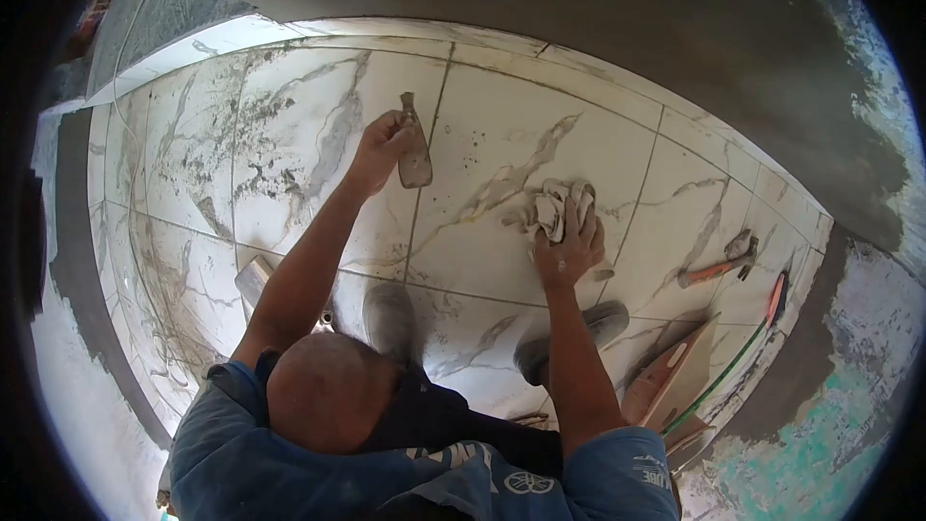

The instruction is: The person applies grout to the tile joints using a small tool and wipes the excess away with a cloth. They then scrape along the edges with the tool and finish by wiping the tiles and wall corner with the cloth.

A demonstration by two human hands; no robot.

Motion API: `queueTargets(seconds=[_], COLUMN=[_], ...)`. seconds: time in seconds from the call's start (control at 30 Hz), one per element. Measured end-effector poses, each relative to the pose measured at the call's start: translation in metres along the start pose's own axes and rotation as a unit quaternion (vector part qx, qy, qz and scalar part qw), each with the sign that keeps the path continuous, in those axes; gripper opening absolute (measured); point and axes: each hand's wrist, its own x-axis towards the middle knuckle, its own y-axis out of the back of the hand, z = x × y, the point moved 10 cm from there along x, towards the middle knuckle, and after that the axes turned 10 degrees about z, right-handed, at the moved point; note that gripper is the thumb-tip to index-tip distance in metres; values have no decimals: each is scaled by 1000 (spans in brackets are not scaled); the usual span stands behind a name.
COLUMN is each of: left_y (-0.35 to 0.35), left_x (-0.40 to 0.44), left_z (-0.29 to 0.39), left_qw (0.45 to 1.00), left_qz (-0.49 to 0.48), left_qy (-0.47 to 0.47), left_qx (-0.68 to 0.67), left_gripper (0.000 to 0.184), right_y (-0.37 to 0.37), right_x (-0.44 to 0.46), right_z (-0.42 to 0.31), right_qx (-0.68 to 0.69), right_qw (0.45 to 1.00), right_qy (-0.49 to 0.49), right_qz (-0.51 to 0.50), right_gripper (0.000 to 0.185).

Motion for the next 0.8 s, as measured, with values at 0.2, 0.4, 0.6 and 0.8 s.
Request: queueTargets(seconds=[0.2,0.4,0.6,0.8], left_y=[-9,-35,40,78], left_x=[-21,-21,-13,-34], left_z=[14,16,54,42], left_qw=[980,966,892,729], left_qz=[77,24,191,269], left_qy=[-18,-43,-255,-375], left_qx=[182,253,320,506], left_gripper=[13,19,33,46], right_y=[55,-42,-90,-139], right_x=[21,38,105,151], right_z=[-107,-211,-211,-217], right_qx=[224,384,337,259], right_qw=[972,902,916,935], right_qy=[67,28,-25,8], right_qz=[6,-193,-216,-241], right_gripper=[83,67,41,30])
